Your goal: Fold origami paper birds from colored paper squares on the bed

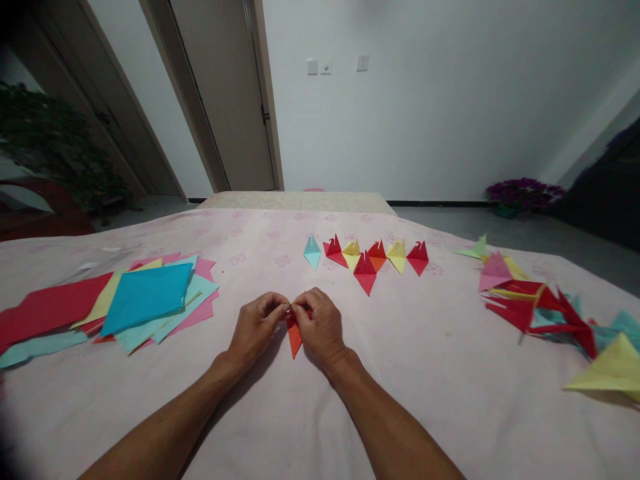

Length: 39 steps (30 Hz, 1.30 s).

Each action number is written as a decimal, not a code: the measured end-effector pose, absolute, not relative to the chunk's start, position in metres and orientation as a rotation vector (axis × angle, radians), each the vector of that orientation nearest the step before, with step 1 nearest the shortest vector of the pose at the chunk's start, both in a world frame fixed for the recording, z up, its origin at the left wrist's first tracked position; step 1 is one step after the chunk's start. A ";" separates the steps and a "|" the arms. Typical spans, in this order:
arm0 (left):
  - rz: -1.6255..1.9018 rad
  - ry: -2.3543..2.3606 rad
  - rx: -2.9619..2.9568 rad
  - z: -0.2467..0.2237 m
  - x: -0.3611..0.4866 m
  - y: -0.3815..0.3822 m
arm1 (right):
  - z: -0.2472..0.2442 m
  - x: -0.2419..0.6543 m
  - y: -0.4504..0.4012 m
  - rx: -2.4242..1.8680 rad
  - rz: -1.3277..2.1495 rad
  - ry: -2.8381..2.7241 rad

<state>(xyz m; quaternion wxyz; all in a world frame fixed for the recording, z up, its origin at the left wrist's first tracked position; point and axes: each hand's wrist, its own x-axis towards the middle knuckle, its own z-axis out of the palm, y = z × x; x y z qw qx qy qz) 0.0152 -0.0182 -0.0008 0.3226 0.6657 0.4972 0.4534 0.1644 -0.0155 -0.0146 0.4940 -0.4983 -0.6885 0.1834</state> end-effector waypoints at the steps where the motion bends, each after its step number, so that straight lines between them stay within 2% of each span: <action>1: 1.188 1.316 1.764 -0.002 0.015 -0.018 | -0.015 0.164 -0.015 -1.220 0.453 -1.671; 7: 1.139 1.374 1.723 -0.011 0.010 -0.010 | -0.017 0.170 -0.012 -1.373 0.540 -1.683; 11: 1.076 1.343 1.837 -0.016 0.003 -0.004 | -0.018 0.180 -0.013 -1.489 0.416 -1.807; 19: 0.565 1.311 2.343 -0.026 -0.004 0.002 | -0.018 0.194 -0.015 -1.539 0.255 -2.056; 27: 0.272 1.340 2.502 -0.025 -0.003 0.002 | -0.025 0.204 -0.008 -1.583 0.350 -2.194; 39: 0.175 1.429 2.509 -0.027 -0.002 0.005 | -0.026 0.224 0.006 -1.552 0.554 -2.328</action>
